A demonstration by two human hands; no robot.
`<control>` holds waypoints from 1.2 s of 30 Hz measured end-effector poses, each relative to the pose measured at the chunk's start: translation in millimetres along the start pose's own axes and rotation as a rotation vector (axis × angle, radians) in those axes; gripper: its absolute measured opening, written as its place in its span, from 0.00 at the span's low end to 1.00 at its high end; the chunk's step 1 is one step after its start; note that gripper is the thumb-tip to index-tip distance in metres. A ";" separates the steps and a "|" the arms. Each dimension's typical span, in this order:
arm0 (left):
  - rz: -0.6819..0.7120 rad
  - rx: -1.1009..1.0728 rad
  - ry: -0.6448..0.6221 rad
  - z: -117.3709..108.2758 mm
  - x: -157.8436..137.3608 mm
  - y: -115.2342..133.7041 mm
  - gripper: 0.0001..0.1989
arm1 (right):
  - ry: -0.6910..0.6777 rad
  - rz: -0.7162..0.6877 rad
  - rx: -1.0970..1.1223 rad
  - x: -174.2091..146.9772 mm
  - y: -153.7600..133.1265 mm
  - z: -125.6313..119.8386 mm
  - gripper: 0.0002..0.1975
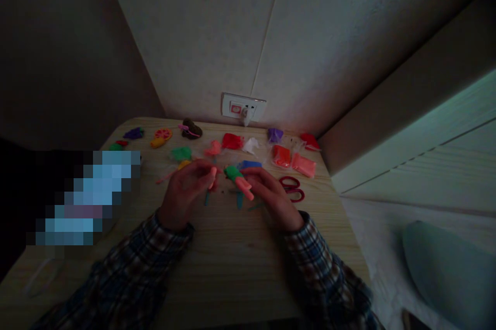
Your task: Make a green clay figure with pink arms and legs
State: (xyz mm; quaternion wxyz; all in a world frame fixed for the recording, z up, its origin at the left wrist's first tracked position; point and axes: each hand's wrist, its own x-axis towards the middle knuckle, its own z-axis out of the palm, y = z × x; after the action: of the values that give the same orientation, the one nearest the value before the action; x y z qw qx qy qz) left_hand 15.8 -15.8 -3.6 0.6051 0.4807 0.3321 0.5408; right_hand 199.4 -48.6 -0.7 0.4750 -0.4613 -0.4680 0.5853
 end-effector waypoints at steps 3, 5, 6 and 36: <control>-0.033 -0.002 -0.052 0.3 0.3 -0.9 0.09 | 0.021 0.001 0.125 0.8 1.6 -1.9 0.13; -0.091 -0.022 -0.108 1.1 1.8 -1.6 0.11 | 0.019 -0.021 0.157 1.4 2.7 -1.3 0.14; -0.121 -0.021 -0.147 1.5 2.5 -1.9 0.12 | 0.023 -0.043 0.159 1.7 3.2 -0.9 0.14; -0.363 0.197 -0.674 4.4 -2.9 -2.3 0.08 | 0.276 -0.088 0.457 7.2 6.3 -10.3 0.08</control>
State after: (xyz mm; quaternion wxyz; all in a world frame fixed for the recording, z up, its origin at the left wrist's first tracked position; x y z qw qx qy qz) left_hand 20.1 -19.5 -4.7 0.7171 0.6204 0.2446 0.2024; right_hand 207.9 -41.0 -9.0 0.6512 -0.3967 -0.2744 0.5859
